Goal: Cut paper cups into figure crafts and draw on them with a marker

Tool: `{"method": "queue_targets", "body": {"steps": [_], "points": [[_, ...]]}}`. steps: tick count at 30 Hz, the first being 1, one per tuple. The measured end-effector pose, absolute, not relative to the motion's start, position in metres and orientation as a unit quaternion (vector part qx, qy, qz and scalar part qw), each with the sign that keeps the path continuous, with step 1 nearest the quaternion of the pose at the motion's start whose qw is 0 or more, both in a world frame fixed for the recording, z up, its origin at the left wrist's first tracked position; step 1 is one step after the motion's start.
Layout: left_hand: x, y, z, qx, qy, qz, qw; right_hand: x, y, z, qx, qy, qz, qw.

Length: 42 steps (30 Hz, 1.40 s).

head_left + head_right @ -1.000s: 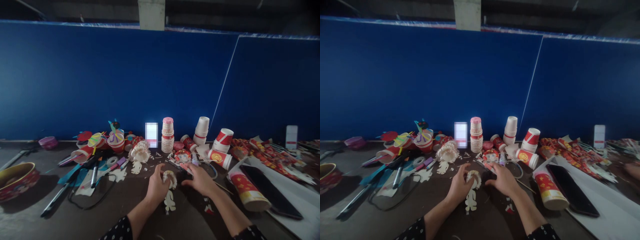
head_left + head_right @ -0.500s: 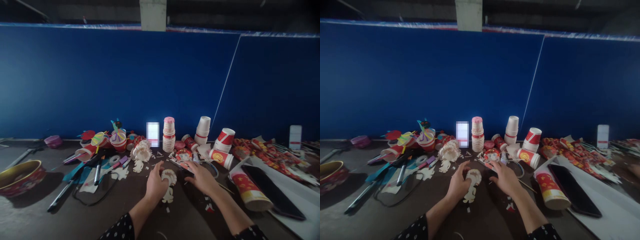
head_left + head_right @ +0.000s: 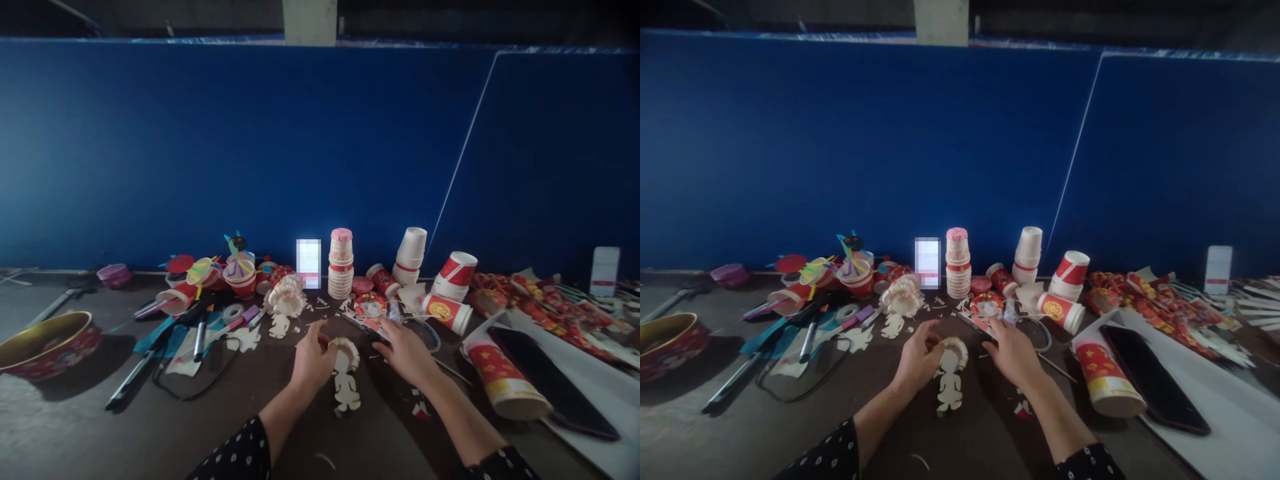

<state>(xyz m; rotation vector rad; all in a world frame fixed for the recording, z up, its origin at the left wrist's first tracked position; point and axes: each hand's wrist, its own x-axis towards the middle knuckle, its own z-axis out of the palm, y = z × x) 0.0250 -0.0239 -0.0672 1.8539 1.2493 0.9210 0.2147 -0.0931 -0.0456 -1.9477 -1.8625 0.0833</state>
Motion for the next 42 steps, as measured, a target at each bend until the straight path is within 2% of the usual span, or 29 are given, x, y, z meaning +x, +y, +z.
{"method": "queue_targets", "body": {"steps": [7, 12, 14, 17, 19, 21, 24, 26, 30, 34, 36, 42], "points": [[0.024, -0.021, -0.071, 0.740, 0.467, 0.348, 0.336, 0.208, -0.092, -0.048, -0.687, -0.678, 0.046, 0.257], [0.024, -0.012, -0.074, 0.694, 0.434, 0.413, 0.400, 0.205, -0.091, -0.046, -0.685, -0.662, 0.058, 0.298], [0.023, -0.005, -0.072, 0.654, 0.437, 0.430, 0.443, 0.203, -0.090, -0.044, -0.683, -0.648, 0.099, 0.323], [0.018, 0.005, -0.062, 0.579, 0.435, 0.456, 0.518, 0.197, -0.094, -0.038, -0.650, -0.618, 0.285, 0.339], [0.012, 0.012, -0.053, 0.525, 0.429, 0.482, 0.555, 0.189, -0.101, -0.033, -0.558, -0.603, 0.469, 0.325], [0.005, 0.018, -0.044, 0.484, 0.432, 0.506, 0.568, 0.177, -0.109, -0.031, -0.434, -0.586, 0.628, 0.272], [-0.005, 0.026, -0.033, 0.446, 0.433, 0.540, 0.567, 0.158, -0.114, -0.038, -0.335, -0.543, 0.740, 0.212], [-0.009, 0.029, -0.028, 0.426, 0.426, 0.554, 0.574, 0.150, -0.109, -0.047, -0.344, -0.519, 0.746, 0.236], [-0.008, 0.028, -0.026, 0.425, 0.414, 0.552, 0.586, 0.153, -0.088, -0.062, -0.433, -0.454, 0.628, 0.460], [0.001, 0.019, -0.030, 0.457, 0.421, 0.524, 0.583, 0.162, -0.075, -0.063, -0.454, -0.392, 0.549, 0.582], [0.004, 0.014, -0.031, 0.477, 0.421, 0.496, 0.591, 0.163, -0.075, -0.062, -0.448, -0.370, 0.557, 0.593], [0.007, 0.003, -0.026, 0.586, 0.369, 0.365, 0.623, 0.157, -0.079, -0.070, -0.423, -0.334, 0.656, 0.528]]}}
